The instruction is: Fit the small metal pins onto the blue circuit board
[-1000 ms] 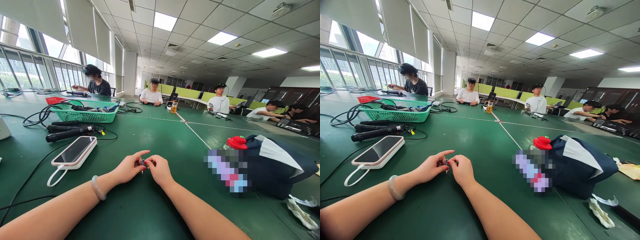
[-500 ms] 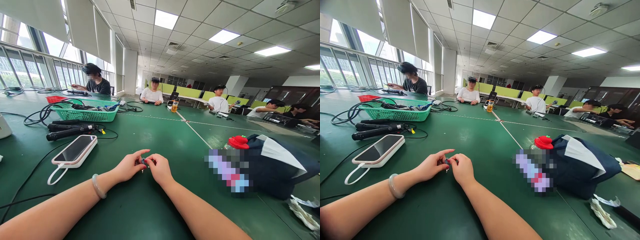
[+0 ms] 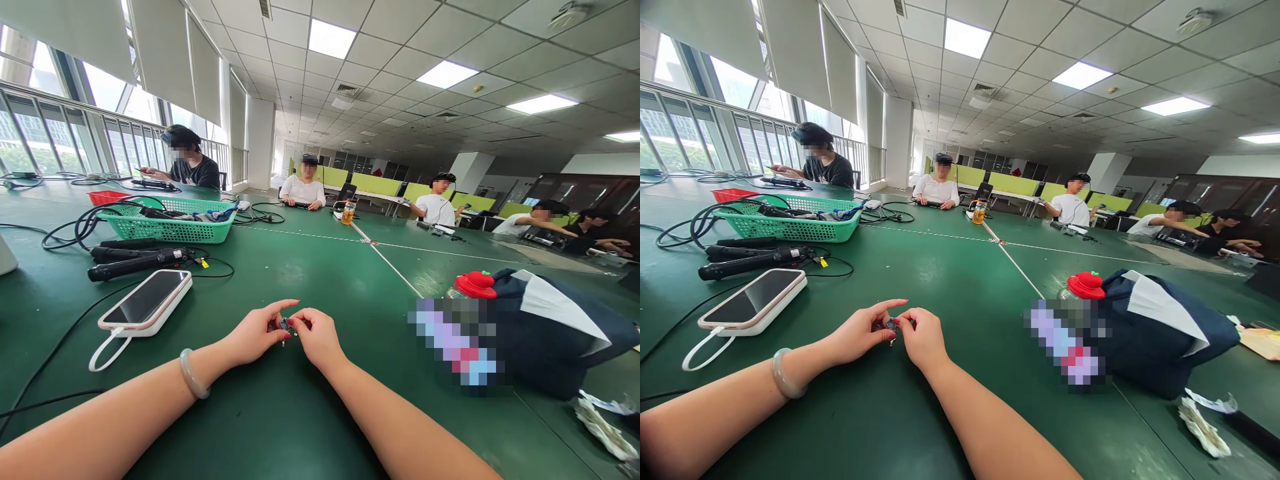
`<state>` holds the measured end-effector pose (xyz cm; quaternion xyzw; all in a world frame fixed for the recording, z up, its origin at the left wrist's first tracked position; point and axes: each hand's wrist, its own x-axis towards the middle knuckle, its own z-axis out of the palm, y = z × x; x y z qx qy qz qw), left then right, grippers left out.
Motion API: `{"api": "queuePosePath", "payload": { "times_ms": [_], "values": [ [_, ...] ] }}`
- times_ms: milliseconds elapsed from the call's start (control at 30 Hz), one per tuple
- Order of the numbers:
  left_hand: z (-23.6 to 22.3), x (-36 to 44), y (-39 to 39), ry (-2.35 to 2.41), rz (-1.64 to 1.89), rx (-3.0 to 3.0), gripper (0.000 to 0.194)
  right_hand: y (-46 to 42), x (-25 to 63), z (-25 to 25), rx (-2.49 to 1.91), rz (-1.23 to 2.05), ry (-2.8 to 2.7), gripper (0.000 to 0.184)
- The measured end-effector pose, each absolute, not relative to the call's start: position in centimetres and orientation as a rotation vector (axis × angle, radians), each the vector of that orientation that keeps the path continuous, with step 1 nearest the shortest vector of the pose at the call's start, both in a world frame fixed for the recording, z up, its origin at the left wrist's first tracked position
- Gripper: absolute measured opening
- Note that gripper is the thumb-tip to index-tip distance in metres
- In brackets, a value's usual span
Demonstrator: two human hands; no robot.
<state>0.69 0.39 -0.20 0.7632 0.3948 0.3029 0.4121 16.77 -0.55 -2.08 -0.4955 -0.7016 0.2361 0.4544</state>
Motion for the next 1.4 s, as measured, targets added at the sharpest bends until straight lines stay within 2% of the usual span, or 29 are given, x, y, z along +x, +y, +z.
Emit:
{"api": "queuePosePath", "payload": {
  "times_ms": [400, 833, 1400],
  "values": [
    [-0.46, 0.43, 0.57, 0.996, 0.771, 1.926, 0.055, -1.17, 16.67, -1.48, -1.248, 0.412, -1.768, 0.019],
    [-0.17, 0.47, 0.24, 0.979, 0.754, 2.024, 0.054, -0.63, 16.98, -1.78, -1.210, 0.759, -1.607, 0.022],
    [-0.13, 0.33, -0.04, 0.975, 0.705, 2.098, 0.054, -0.84, 16.99, -1.92, -1.251, 0.666, -1.783, 0.014]
  ]
}}
